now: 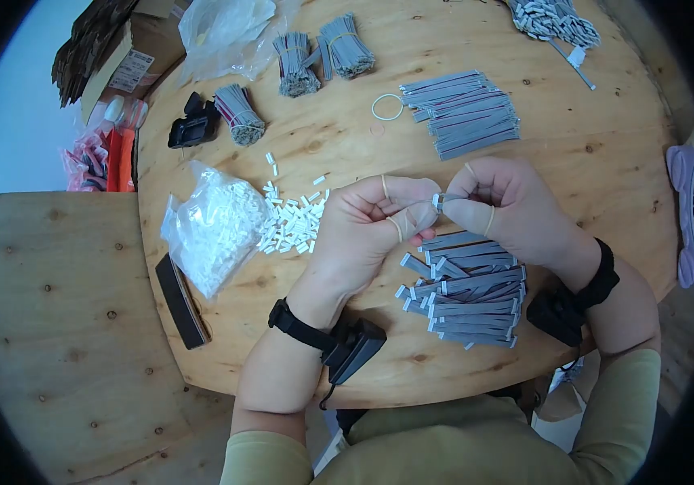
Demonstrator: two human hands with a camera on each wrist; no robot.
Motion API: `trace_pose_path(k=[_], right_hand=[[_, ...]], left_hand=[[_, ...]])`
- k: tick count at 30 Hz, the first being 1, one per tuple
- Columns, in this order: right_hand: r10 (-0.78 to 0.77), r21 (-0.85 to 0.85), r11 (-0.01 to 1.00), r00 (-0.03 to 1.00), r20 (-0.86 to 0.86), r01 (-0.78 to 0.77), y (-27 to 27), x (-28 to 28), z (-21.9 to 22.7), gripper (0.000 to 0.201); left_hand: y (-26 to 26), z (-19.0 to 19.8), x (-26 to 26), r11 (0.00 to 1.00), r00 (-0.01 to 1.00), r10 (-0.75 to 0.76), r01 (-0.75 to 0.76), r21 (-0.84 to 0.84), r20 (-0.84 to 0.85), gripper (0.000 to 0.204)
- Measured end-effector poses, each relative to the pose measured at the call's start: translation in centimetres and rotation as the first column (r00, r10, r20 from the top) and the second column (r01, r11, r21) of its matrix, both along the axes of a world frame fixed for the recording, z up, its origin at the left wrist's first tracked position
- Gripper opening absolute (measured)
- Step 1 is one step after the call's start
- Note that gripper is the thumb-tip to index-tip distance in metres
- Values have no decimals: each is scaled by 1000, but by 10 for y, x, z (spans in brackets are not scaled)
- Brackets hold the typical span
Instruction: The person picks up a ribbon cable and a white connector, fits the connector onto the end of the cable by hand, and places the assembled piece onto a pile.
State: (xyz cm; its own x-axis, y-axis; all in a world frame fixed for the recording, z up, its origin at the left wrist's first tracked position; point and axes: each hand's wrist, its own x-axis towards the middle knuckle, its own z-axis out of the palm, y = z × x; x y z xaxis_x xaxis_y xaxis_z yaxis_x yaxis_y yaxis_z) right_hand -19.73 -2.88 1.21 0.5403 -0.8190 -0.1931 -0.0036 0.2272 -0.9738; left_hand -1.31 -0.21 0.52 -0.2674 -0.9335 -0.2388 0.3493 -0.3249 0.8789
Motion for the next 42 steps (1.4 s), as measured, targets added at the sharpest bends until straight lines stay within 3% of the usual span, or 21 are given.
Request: trace_pose_path(k=[7, 28, 31, 42], right_hand=[[-43, -3, 999, 999, 1, 43, 1, 3, -3, 6], [65, 35, 997, 997, 51, -67, -1, 1, 4, 6], [57, 137, 989, 998, 11, -58, -4, 0, 11, 6], [40, 47, 998, 999, 15, -41, -1, 2, 5, 4]], left_hand=[[2, -2, -3, 999, 999, 38, -38, -2, -27, 20], [2, -4, -2, 998, 1000, 4, -5, -59, -10, 15], [3, -2, -2, 999, 999, 35, -35, -24, -16, 17], [2, -1, -2, 999, 999, -6, 9, -51, 50, 11]])
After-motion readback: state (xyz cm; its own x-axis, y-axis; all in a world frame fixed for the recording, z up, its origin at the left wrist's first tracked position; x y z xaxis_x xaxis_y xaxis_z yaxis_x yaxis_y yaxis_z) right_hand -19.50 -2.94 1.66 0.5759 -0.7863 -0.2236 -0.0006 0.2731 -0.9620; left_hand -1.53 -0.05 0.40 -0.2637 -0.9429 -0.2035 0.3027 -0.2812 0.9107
